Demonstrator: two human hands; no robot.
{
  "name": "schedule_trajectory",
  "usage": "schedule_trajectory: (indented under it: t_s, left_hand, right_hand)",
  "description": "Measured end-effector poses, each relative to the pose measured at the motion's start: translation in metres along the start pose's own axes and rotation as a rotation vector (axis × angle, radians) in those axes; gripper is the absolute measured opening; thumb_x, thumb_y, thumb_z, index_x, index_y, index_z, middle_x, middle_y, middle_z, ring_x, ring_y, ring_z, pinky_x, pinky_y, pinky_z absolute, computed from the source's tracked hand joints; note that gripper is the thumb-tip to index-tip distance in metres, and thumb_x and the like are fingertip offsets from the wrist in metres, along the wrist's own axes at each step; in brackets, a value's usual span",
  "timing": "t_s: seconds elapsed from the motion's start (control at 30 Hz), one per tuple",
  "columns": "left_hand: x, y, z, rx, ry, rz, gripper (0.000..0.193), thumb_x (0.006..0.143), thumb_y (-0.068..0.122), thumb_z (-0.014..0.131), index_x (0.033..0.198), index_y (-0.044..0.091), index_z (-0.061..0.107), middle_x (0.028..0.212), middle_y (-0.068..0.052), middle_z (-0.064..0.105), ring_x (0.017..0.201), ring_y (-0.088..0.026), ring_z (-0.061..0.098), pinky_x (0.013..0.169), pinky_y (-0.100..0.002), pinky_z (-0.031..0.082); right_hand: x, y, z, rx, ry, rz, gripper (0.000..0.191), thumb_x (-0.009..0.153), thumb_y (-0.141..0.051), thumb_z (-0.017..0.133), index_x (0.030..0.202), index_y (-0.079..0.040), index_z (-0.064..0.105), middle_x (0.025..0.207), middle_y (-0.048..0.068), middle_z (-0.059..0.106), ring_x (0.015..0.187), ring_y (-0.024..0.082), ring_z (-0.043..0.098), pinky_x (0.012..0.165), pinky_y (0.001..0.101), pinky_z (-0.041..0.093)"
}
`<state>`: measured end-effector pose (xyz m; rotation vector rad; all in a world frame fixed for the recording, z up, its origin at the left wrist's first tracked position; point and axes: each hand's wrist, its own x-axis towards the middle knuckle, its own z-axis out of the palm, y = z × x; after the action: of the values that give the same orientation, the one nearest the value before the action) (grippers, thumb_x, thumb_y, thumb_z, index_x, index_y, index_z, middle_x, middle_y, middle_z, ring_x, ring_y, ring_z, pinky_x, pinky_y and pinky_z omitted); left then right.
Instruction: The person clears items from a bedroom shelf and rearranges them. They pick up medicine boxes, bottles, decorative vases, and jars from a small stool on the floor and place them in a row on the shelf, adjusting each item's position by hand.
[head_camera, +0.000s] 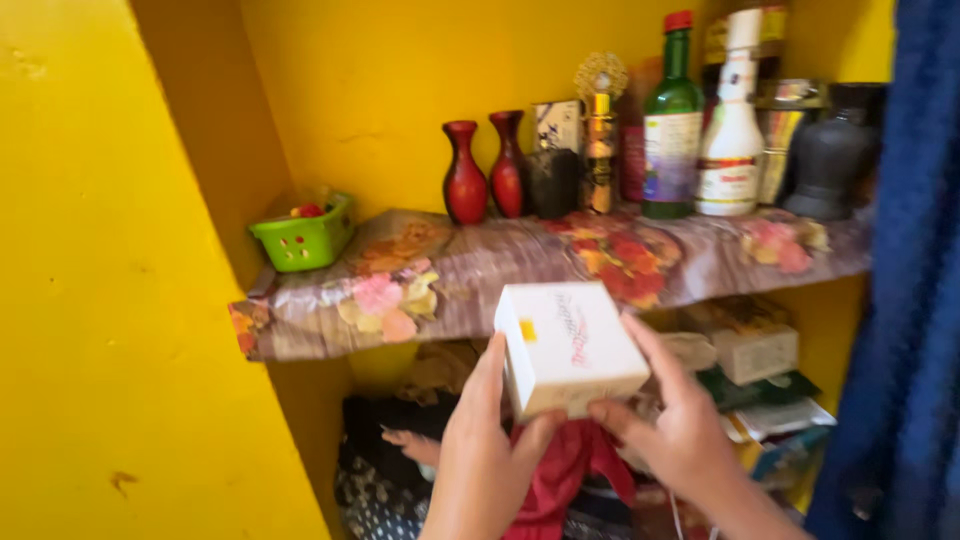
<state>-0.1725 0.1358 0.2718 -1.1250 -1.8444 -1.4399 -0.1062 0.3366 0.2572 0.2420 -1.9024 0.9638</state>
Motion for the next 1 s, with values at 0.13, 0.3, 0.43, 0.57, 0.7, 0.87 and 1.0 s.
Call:
schedule_trajectory:
  t_s: [0.13,0.3,0.43,0.57,0.7,0.87,1.0]
  left_hand:
    - [0.072,-0.001,-0.022,0.124,0.058,0.193,0.083,0.081,0.018,0.083,0.149,-0.005,0.041,0.129,-0.028,0.065,0.119,-0.043,0.064,0.097,-0.045,0.052]
    - [0.152,-0.029,-0.027,0.231,-0.018,0.156,0.077,0.084,0.029,0.078,0.146,0.000,0.044,0.114,-0.027,0.070,0.109,-0.044,0.065,0.090,-0.048,0.052]
    - [0.203,-0.069,-0.041,0.333,-0.348,-0.055,0.056,0.088,0.033,0.064,0.137,0.007,0.055,0.113,-0.024,0.072,0.110,-0.041,0.067,0.095,-0.045,0.050]
    - [0.231,-0.111,-0.042,0.461,-0.564,0.037,0.042,0.090,0.027,0.051,0.121,0.003,0.067,0.119,-0.023,0.072,0.115,-0.038,0.066,0.098,-0.044,0.049]
    - [0.257,-0.120,-0.029,0.720,-0.749,-0.038,0.048,0.098,0.036,0.044,0.122,0.003,0.069,0.125,-0.023,0.068,0.118,-0.038,0.065,0.100,-0.045,0.047]
    - [0.272,-0.117,-0.056,0.670,-0.735,-0.456,0.072,0.095,0.064,0.035,0.135,0.011,0.062,0.140,-0.015,0.063,0.123,-0.035,0.064,0.101,-0.042,0.049]
    - [0.281,-0.122,-0.052,0.781,-0.654,-0.455,0.078,0.095,0.073,0.037,0.152,0.021,0.047,0.162,-0.012,0.036,0.145,-0.033,0.038,0.114,-0.045,0.033]
  right_hand:
    - [0.070,-0.007,0.019,-0.044,0.091,-0.134,0.090,0.081,-0.026,0.079,0.157,-0.006,0.035,0.145,0.016,0.060,0.123,0.024,0.061,0.097,0.0369,0.051]
    - [0.142,-0.002,0.038,-0.234,0.063,-0.203,0.089,0.085,-0.035,0.080,0.156,-0.005,0.036,0.141,0.023,0.060,0.125,0.032,0.063,0.100,0.0448,0.052]
    - [0.194,0.010,0.049,-0.435,-0.081,0.057,0.090,0.077,-0.046,0.081,0.150,-0.012,0.042,0.126,0.023,0.068,0.113,0.038,0.069,0.092,0.0471,0.054]
    - [0.207,0.027,0.061,-0.446,-0.136,0.007,0.085,0.078,-0.048,0.081,0.145,-0.011,0.043,0.119,0.026,0.070,0.107,0.040,0.071,0.089,0.0473,0.055]
    - [0.208,0.043,0.071,-0.481,-0.101,-0.035,0.084,0.082,-0.046,0.077,0.146,-0.009,0.039,0.117,0.028,0.068,0.105,0.044,0.070,0.087,0.0503,0.055]
    - [0.206,0.051,0.071,-0.469,-0.093,-0.069,0.082,0.083,-0.046,0.075,0.147,-0.010,0.039,0.116,0.028,0.069,0.105,0.046,0.068,0.086,0.0523,0.054]
    - [0.209,0.048,0.070,-0.477,-0.090,-0.133,0.083,0.083,-0.045,0.075,0.146,-0.007,0.037,0.118,0.031,0.067,0.104,0.048,0.067,0.086,0.0528,0.054]
